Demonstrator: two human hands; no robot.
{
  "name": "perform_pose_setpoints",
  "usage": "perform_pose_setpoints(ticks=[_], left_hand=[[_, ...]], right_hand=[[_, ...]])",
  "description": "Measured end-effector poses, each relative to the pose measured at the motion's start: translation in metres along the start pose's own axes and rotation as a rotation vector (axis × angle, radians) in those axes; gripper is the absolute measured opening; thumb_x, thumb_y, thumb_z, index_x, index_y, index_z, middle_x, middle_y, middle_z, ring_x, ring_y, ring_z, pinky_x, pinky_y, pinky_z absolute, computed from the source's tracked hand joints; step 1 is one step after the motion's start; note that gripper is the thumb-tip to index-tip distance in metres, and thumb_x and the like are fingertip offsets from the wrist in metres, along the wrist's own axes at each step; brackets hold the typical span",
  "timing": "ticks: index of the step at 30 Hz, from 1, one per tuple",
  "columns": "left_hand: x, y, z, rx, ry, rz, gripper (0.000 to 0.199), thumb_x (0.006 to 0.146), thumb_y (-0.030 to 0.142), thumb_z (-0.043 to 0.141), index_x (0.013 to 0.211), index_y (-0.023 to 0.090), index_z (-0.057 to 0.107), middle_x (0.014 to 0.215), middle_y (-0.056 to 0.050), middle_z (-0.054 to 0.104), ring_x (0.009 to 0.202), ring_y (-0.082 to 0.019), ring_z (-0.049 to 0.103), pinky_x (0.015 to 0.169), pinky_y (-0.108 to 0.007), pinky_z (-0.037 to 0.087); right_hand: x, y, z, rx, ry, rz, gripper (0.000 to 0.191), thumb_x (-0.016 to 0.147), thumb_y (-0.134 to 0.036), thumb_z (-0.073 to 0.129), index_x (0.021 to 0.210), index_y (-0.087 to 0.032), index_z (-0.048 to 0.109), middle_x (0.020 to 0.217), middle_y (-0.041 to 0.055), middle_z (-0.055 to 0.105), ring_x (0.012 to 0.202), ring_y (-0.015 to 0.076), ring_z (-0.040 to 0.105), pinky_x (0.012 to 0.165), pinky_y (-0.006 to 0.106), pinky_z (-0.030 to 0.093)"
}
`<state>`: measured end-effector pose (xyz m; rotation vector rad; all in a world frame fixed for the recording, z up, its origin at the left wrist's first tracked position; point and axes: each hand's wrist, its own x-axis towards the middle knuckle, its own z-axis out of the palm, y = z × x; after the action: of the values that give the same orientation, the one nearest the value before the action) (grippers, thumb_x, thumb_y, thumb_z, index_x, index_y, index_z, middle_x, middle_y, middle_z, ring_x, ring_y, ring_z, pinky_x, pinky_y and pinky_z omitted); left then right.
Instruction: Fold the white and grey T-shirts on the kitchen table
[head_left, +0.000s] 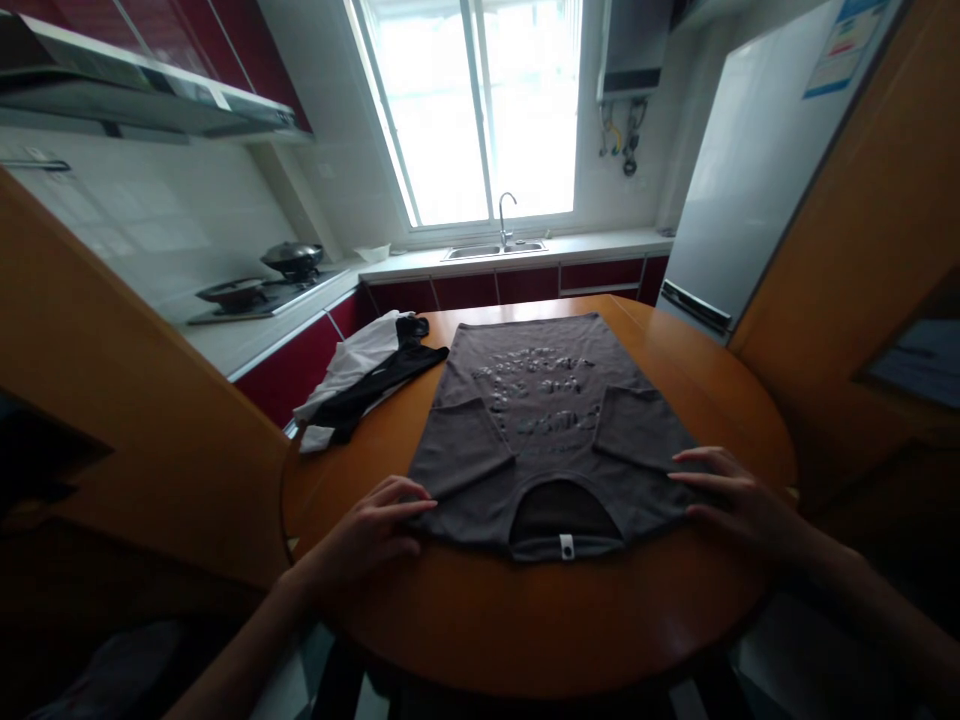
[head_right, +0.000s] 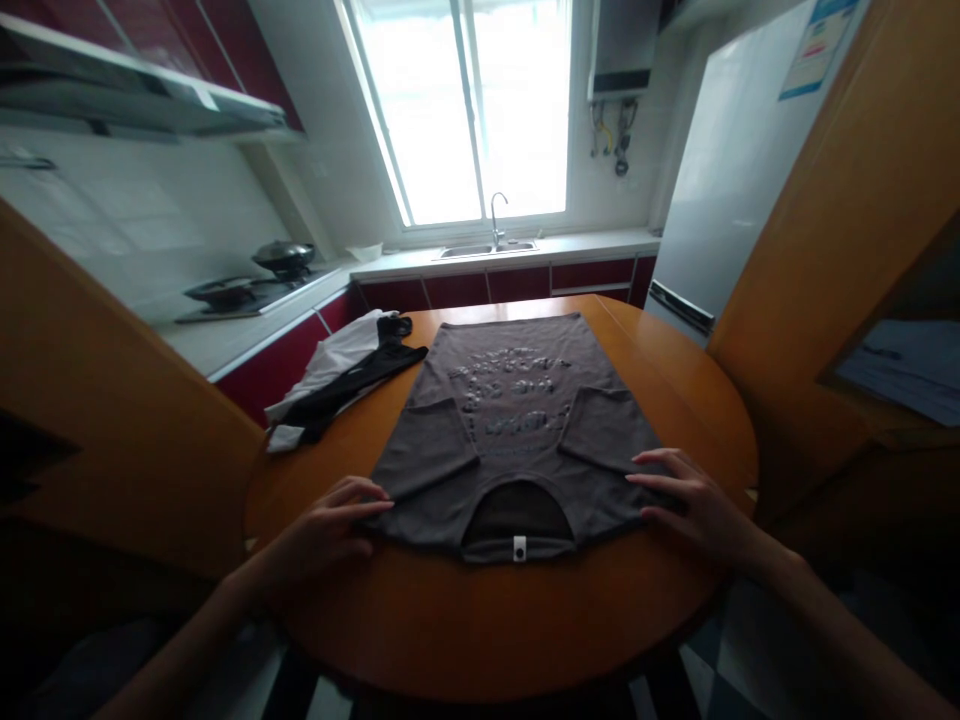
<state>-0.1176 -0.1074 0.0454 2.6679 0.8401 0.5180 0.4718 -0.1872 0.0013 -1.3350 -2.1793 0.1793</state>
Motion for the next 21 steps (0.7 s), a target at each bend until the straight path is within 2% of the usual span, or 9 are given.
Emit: perform_pose_setpoints(ticks=[6, 10, 14, 21], left_hand=[[-0.02, -0.012, 0.009, 0.104, 0.12, 0.078, 0.032, 0.095, 0.023, 0.064, 0.126, 0.031, 0.068, 0.116, -0.007, 0.065, 0.108, -0.02, 0.063, 0.092, -0.033, 0.058], [-0.021, -0.012, 0.009, 0.237, 0.124, 0.117, 0.034, 0.098, 0.016, 0.058, 0.126, 0.033, 0.066, 0.115, -0.005, 0.065, 0.107, -0.017, 0.064, 0.093, -0.03, 0.057], [-0.022, -0.012, 0.009, 0.265, 0.12, 0.175, 0.034, 0.099, 0.014, 0.055, 0.126, 0.031, 0.066, 0.118, -0.005, 0.066, 0.112, -0.018, 0.064, 0.095, -0.03, 0.057], [-0.017, -0.009, 0.007, 0.253, 0.098, 0.266, 0.031, 0.099, 0.011, 0.052, 0.124, 0.024, 0.065, 0.12, -0.007, 0.067, 0.116, -0.018, 0.063, 0.098, -0.03, 0.056]], right_hand=[[-0.027, 0.006, 0.004, -0.058, 0.019, 0.014, 0.035, 0.088, -0.042, 0.069, 0.121, -0.033, 0.072, 0.126, 0.0108, 0.066, 0.119, 0.0297, 0.06, 0.099, 0.047, 0.053], [-0.032, 0.006, 0.007, -0.115, 0.105, -0.003, 0.023, 0.091, -0.037, 0.066, 0.112, -0.033, 0.074, 0.114, 0.0075, 0.072, 0.109, 0.0272, 0.065, 0.094, 0.045, 0.054], [-0.032, 0.005, 0.005, -0.176, 0.098, -0.02, 0.017, 0.092, -0.036, 0.063, 0.104, -0.034, 0.075, 0.111, 0.0059, 0.074, 0.105, 0.0259, 0.067, 0.094, 0.044, 0.053], [-0.023, -0.002, -0.003, -0.268, 0.064, -0.227, 0.019, 0.098, -0.022, 0.056, 0.104, -0.028, 0.073, 0.104, 0.0039, 0.074, 0.1, 0.0206, 0.066, 0.09, 0.037, 0.051]])
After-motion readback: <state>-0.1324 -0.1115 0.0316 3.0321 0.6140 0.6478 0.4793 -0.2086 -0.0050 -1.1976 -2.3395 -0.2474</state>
